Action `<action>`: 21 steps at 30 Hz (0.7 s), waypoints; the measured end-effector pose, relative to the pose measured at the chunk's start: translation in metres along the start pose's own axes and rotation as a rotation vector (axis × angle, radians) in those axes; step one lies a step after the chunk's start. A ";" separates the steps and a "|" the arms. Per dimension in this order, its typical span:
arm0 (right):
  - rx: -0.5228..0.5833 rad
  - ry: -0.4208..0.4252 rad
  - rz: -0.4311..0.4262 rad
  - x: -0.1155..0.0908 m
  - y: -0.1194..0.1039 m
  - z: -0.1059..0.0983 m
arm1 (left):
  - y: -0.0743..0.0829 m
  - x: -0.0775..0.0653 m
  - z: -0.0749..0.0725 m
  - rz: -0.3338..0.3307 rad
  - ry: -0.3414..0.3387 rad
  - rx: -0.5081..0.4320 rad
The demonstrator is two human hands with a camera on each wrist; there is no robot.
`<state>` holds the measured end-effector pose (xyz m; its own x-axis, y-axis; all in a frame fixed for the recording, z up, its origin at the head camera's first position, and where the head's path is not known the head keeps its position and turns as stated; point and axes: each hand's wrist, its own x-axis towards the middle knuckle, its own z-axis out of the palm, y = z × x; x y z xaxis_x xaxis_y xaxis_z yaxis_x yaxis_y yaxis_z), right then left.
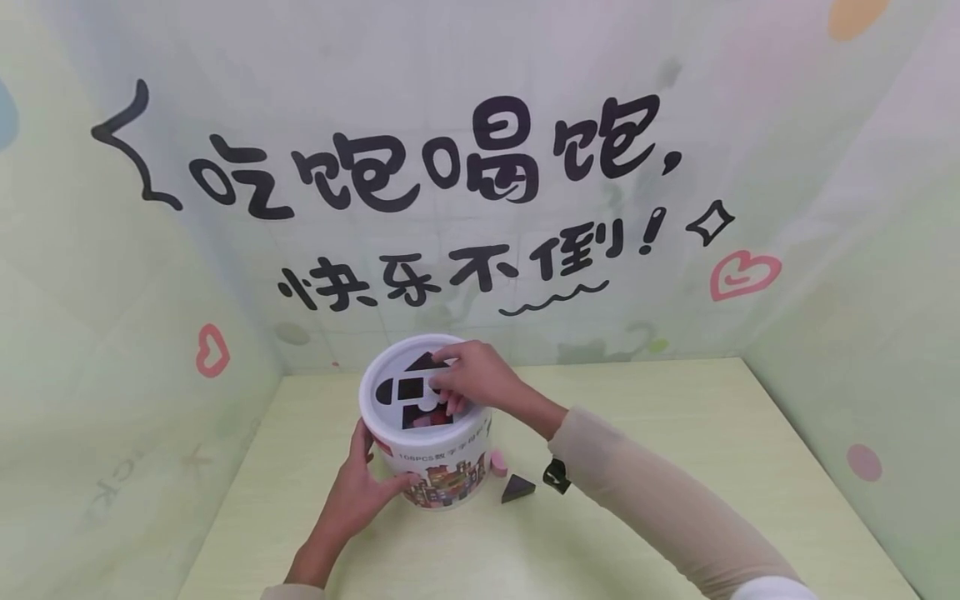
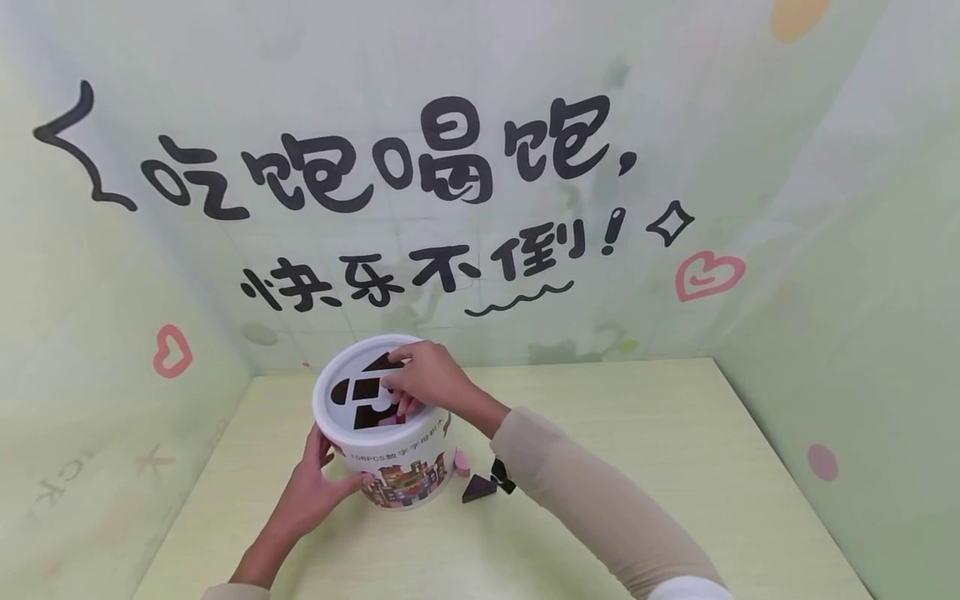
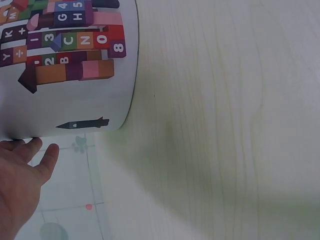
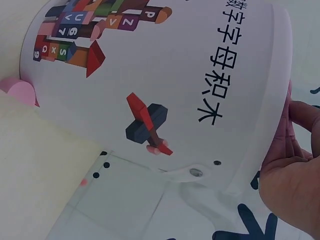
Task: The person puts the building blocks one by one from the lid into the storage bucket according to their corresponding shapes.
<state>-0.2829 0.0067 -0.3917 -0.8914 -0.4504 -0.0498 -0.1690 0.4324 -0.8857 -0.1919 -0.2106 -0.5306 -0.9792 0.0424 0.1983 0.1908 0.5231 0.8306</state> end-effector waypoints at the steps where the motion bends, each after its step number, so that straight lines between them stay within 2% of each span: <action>1: 0.007 0.000 0.002 -0.001 0.002 -0.002 | 0.000 0.000 0.000 -0.002 0.001 0.000; 9: 0.050 0.037 -0.001 -0.008 0.013 -0.020 | 0.000 -0.002 -0.001 -0.001 0.011 0.006; 21: 0.172 0.087 0.056 -0.019 0.036 -0.047 | -0.001 0.000 0.001 0.008 0.016 0.007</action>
<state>-0.2913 0.0676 -0.4011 -0.9315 -0.3572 -0.0683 -0.0501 0.3120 -0.9487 -0.1920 -0.2103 -0.5318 -0.9765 0.0326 0.2131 0.1978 0.5287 0.8254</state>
